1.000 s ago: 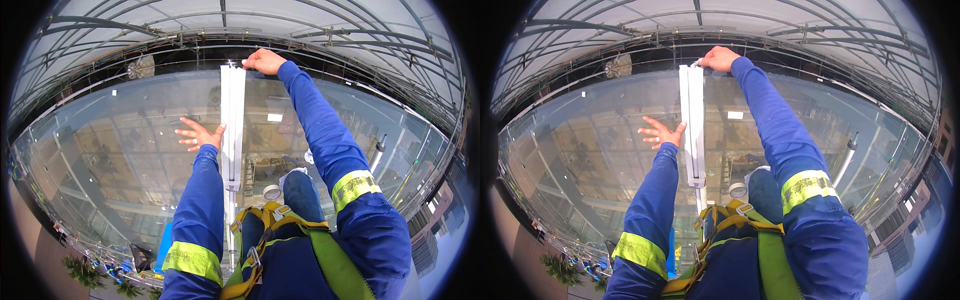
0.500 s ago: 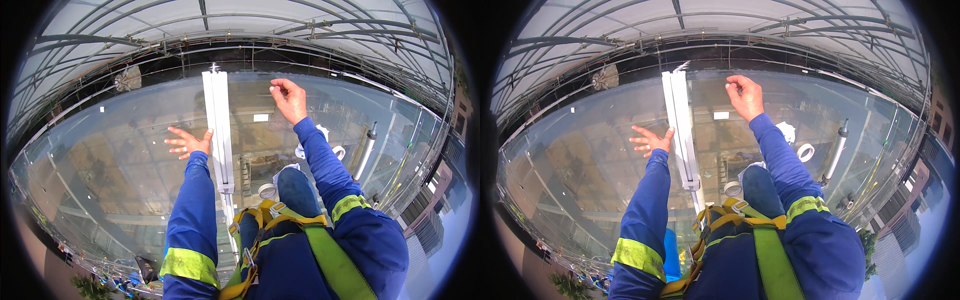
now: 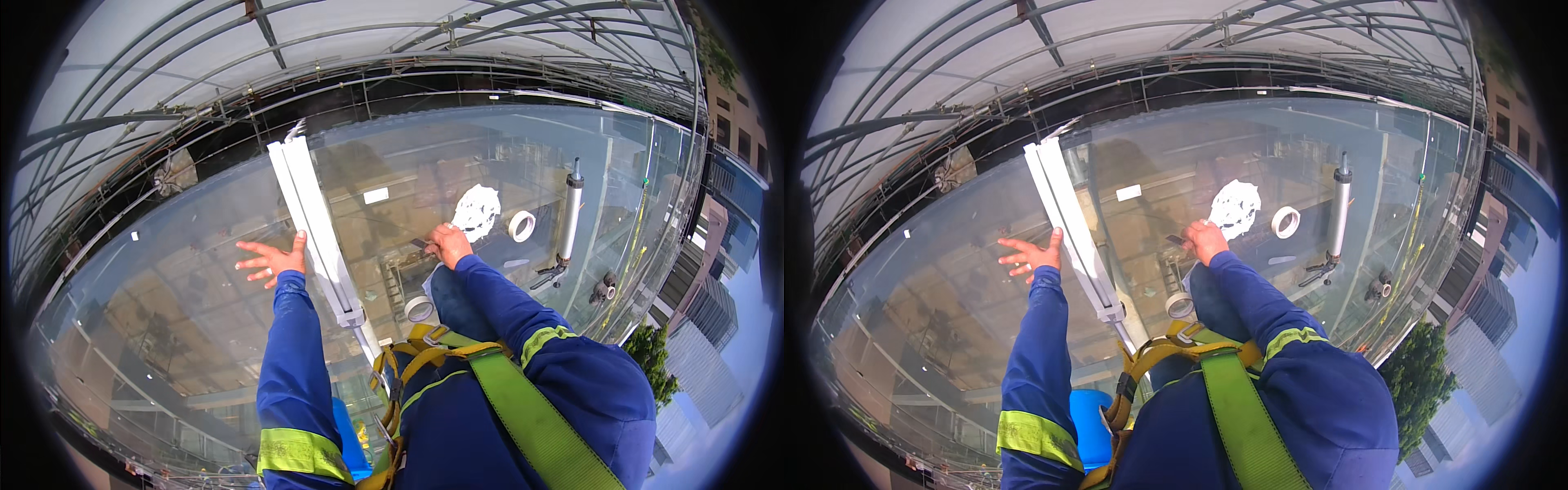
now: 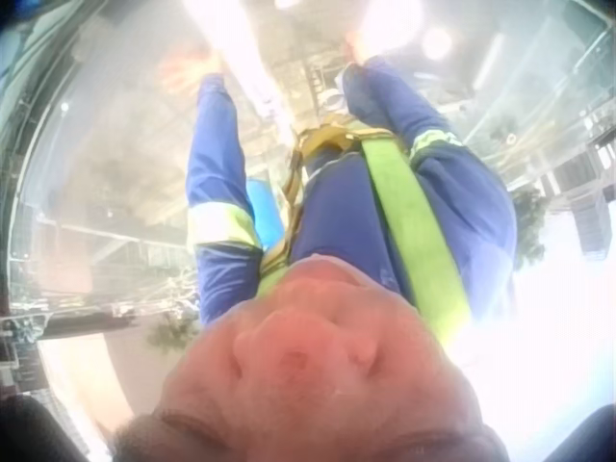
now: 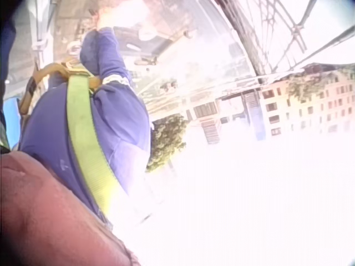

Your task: The person applies masking tape along the seam of a glass panel, sticking tape strips onto the surface, smoothing them down by hand, and trimming the edges with a blade.

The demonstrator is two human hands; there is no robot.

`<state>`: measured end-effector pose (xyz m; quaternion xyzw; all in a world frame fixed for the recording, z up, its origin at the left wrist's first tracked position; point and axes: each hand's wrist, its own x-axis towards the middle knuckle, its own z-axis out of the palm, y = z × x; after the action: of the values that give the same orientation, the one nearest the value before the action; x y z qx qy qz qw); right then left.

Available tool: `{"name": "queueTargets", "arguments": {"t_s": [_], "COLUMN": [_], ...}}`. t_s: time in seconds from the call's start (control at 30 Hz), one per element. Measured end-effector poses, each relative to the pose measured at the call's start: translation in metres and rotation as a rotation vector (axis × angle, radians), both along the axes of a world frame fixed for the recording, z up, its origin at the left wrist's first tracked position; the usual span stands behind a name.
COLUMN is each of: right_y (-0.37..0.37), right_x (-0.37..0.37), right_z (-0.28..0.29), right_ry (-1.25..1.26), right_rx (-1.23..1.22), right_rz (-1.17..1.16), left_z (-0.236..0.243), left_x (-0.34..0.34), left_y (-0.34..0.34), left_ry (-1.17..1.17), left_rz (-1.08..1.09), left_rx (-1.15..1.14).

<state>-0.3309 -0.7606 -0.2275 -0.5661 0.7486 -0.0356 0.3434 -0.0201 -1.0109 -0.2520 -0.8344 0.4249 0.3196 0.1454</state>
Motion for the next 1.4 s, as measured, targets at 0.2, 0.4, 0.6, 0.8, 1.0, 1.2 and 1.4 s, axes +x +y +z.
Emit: {"name": "queueTargets", "arguments": {"t_s": [0.2,0.4,0.6,0.8,1.0,1.2,1.4], "right_y": [-0.124,-0.225,-0.261,-0.287,-0.333,-0.353,-0.358], "right_x": [-0.050,-0.085,-0.104,-0.057,0.003,0.027,0.049], "right_z": [0.003,0.004,-0.013,0.003,0.030,0.028,0.030], "right_ry": [0.017,0.032,0.013,-0.364,-0.753,-0.807,-0.794], "right_rx": [-0.296,-0.268,-0.252,-0.185,0.216,0.351,0.303], "right_rz": [-0.180,-0.292,-0.182,-0.608,-0.915,-0.901,-0.978], "left_z": [0.001,0.008,0.014,0.017,0.017,0.016,0.016], "left_x": [-0.004,-0.006,-0.010,-0.008,-0.007,-0.008,-0.007], "left_y": [0.000,-0.005,-0.009,-0.008,-0.009,-0.009,-0.008], "left_ry": [-0.009,0.007,0.045,0.071,0.091,0.085,0.079], "left_rz": [0.013,0.018,0.037,0.057,0.067,0.079,0.081], "left_rx": [0.026,0.046,0.048,0.041,0.040,0.036,0.036]}}
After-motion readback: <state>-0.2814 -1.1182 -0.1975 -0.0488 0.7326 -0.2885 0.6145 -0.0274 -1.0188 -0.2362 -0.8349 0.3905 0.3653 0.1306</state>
